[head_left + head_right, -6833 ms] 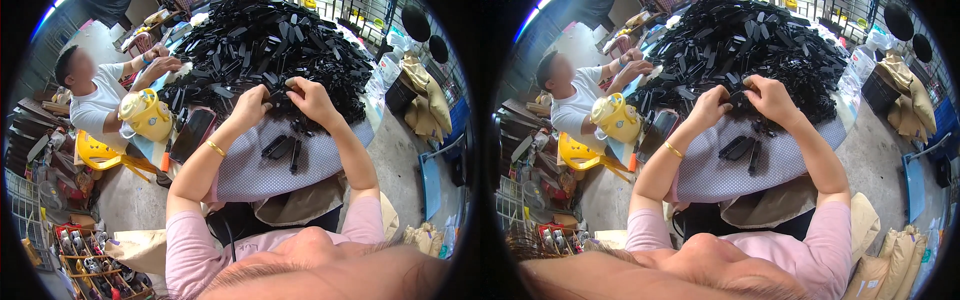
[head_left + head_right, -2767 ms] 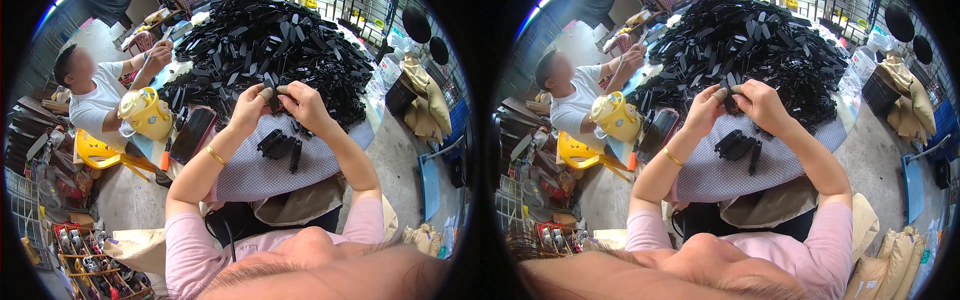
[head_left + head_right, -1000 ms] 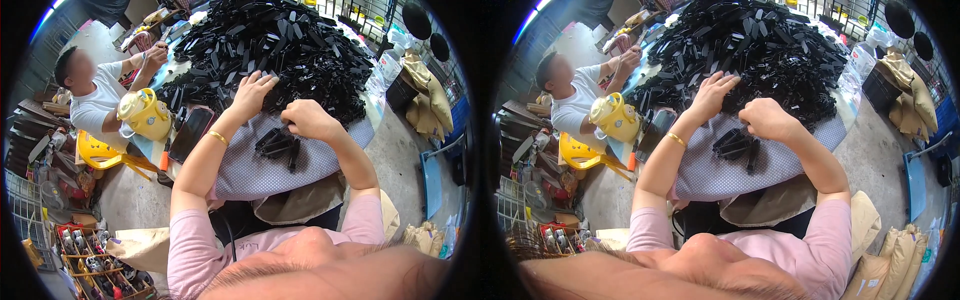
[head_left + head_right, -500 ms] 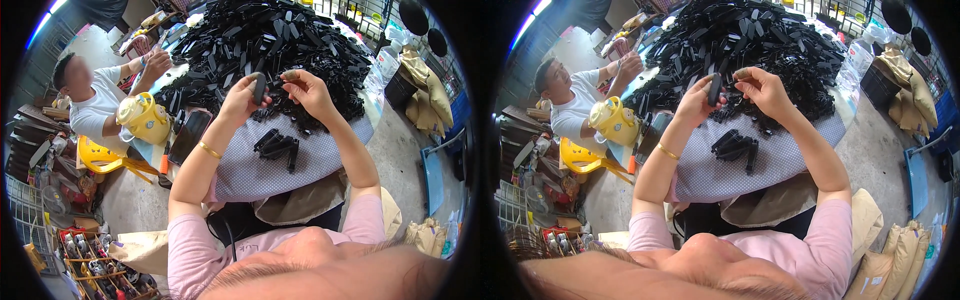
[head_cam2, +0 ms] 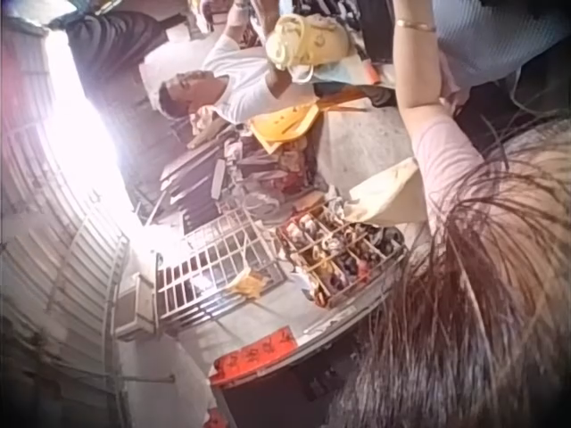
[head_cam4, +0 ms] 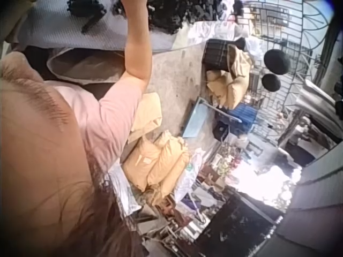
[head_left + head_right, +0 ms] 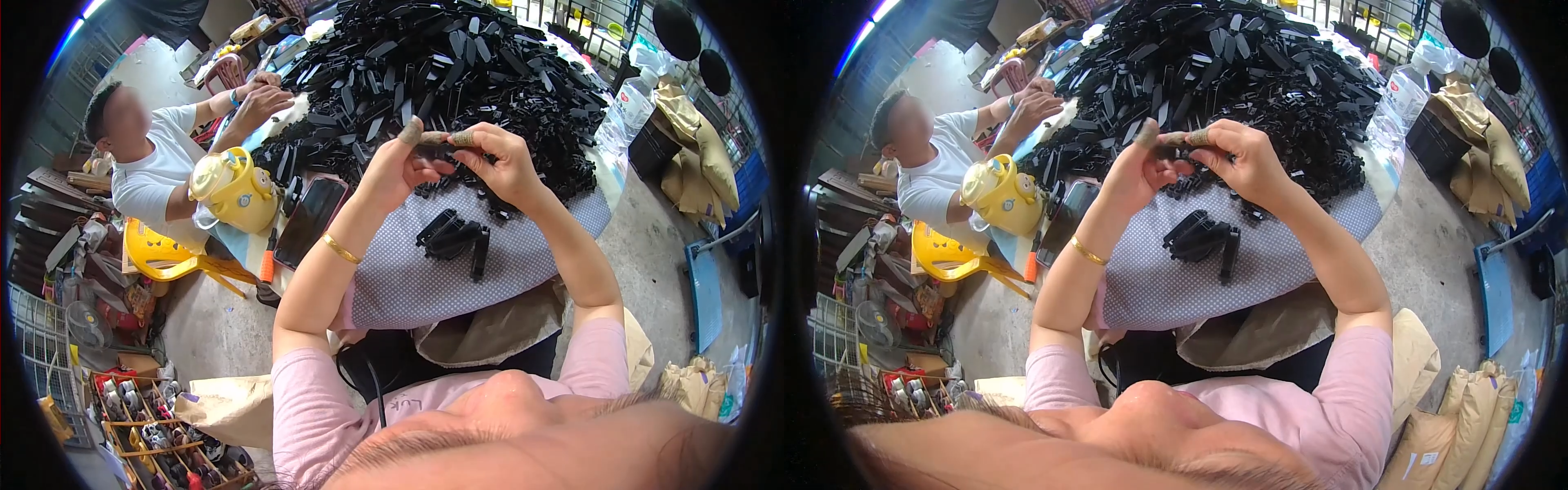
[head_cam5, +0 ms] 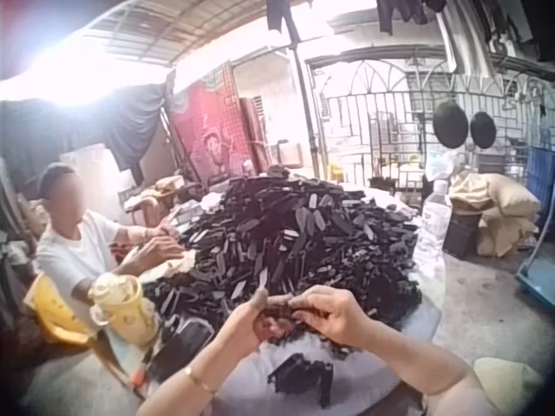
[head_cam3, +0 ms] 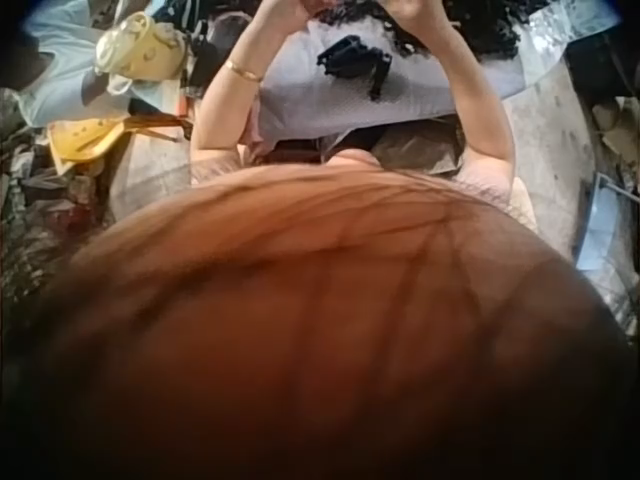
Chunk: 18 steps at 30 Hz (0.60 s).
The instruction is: Manually assemble or inspect small black plastic components at an industrial workbench.
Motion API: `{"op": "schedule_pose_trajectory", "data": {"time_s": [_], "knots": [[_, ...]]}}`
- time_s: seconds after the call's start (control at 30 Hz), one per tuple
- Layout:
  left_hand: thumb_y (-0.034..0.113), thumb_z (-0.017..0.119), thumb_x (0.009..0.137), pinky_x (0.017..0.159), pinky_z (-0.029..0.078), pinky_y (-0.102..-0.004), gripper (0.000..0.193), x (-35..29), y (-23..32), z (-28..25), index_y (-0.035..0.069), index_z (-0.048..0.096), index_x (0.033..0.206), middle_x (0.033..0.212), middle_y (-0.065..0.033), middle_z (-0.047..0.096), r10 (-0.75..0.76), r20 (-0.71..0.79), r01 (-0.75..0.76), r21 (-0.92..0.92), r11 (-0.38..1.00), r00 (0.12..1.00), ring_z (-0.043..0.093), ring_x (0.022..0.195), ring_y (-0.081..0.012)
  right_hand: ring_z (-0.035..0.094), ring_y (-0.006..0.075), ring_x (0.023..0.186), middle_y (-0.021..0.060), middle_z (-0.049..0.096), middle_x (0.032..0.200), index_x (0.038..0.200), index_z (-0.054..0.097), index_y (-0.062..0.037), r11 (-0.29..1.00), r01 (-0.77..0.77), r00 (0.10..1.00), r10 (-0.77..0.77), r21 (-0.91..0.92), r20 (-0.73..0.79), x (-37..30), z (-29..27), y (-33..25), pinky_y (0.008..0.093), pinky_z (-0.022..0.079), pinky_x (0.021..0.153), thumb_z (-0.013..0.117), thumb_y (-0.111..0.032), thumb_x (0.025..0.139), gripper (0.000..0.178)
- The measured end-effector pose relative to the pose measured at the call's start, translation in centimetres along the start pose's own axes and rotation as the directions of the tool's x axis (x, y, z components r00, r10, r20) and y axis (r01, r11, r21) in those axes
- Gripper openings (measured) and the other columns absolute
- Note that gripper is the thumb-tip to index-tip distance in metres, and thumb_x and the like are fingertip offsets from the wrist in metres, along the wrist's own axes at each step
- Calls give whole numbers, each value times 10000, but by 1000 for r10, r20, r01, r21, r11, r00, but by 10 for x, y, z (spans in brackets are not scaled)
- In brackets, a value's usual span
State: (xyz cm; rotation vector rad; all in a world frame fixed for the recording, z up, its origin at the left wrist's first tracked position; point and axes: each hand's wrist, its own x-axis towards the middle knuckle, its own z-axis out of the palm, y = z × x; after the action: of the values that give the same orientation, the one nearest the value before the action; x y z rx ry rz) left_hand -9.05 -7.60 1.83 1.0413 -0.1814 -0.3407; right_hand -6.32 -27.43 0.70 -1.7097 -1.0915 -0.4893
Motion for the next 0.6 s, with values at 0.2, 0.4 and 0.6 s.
{"op": "schedule_pose_trajectory", "data": {"time_s": [0.2, 0.4, 0.6], "knots": [[196, 548, 913, 584, 508, -216, 308, 0, -5, 3, -53, 547, 1093, 936, -129, 625, 43, 46, -49, 128, 991, 998, 642, 776, -180, 577, 114, 689, 66, 608, 802, 940, 650, 34, 998, -57, 998, 56, -24, -17, 0, -4, 4, 218, 463, 605, 655, -51, 803, 162], [223, 556, 916, 456, 305, -164, 268, 2, -13, -7, 5, 569, 1072, 752, -2, 546, 12, 129, -20, 66, 998, 992, 427, 543, -41, 547, 104, 634, 57, 580, 753, 935, 654, 35, 1000, -7, 999, 5, -22, -50, -1, 1, -3, 227, 447, 560, 654, -51, 801, 159], [226, 561, 914, 449, 278, -162, 267, 0, -16, 8, 30, 572, 1096, 720, 38, 518, 138, -21, -130, 237, 963, 990, 382, 519, -12, 568, 200, 606, 90, 572, 718, 843, 627, 12, 943, 65, 983, -117, -326, -142, -2, 7, -11, 277, 460, 530, 660, -69, 783, 106]]}}
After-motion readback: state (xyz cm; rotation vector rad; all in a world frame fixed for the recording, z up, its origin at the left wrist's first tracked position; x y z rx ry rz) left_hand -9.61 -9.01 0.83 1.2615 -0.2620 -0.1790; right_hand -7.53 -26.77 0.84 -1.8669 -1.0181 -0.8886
